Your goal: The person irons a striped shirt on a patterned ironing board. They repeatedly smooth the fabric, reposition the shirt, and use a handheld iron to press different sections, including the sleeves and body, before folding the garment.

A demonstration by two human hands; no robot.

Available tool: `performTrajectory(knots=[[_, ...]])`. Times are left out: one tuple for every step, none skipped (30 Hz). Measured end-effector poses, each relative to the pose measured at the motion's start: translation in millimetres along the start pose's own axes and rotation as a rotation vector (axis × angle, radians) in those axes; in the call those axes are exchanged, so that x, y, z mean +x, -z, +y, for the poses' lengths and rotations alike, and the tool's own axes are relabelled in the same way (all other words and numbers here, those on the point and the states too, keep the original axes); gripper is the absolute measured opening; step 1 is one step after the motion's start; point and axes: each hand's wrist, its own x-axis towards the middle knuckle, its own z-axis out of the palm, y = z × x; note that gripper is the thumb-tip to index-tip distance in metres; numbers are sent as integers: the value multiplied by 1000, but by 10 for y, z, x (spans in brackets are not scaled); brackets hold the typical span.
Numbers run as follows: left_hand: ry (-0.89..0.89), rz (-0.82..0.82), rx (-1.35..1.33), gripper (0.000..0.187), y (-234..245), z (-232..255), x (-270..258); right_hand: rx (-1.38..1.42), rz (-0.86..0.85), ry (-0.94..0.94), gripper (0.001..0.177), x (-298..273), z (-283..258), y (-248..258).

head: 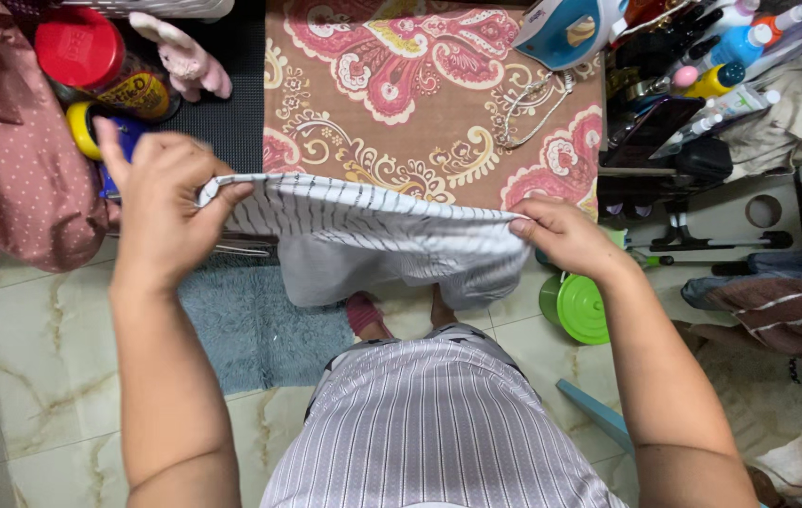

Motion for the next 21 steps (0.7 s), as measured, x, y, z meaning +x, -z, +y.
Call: performTrajectory(knots=[[-19,15,-4,18,51,31,22,9,-5,60,23,-2,38,-17],[-38,34,-7,18,80,64,47,16,-10,125,24,16,68,-27],[-86,51,-7,20,73,90,97,-99,9,131,24,33,96,-24],[-132,65,-6,23,65,101,152,-210,25,136,25,45,119,-31],[-178,78,-4,25,58,101,195,-321,42,142,26,64,138,-39],[-158,27,7,25,37,99,227,-368,36,158,26,88,158,-31],[-138,-24,19,25,-2,95,250,-415,30,175,26,119,180,-17],[-119,-74,30,25,-39,79,285,-462,26,191,26,152,209,5],[-125,-52,53,27,-56,41,330,-196,20,110,24,186,243,35],[-127,-33,74,29,-60,-11,367,70,7,28,23,220,280,61],[-129,-14,95,31,-56,-68,402,337,-7,-55,22,237,323,80],[-135,-51,120,31,-49,-118,423,452,5,-140,20,242,375,96],[-142,-88,143,30,-36,-163,451,566,16,-225,18,236,430,114],[-154,-124,166,30,-18,-204,516,681,33,-311,16,237,484,149],[-167,-118,150,32,12,-244,600,756,-8,-249,16,276,529,180],[-176,-119,133,33,41,-274,661,833,-55,-192,16,301,574,177],[-185,-119,115,35,60,-288,698,910,-103,-135,17,313,613,184],[-216,-100,149,33,110,-310,741,904,-85,-37,16,349,633,229],[-248,-80,182,31,195,-350,793,898,-66,61,16,383,637,286],[-281,-62,217,30,274,-396,860,893,-47,160,15,438,626,338],[-226,-63,197,28,317,-443,949,947,4,178,14,503,614,414]])
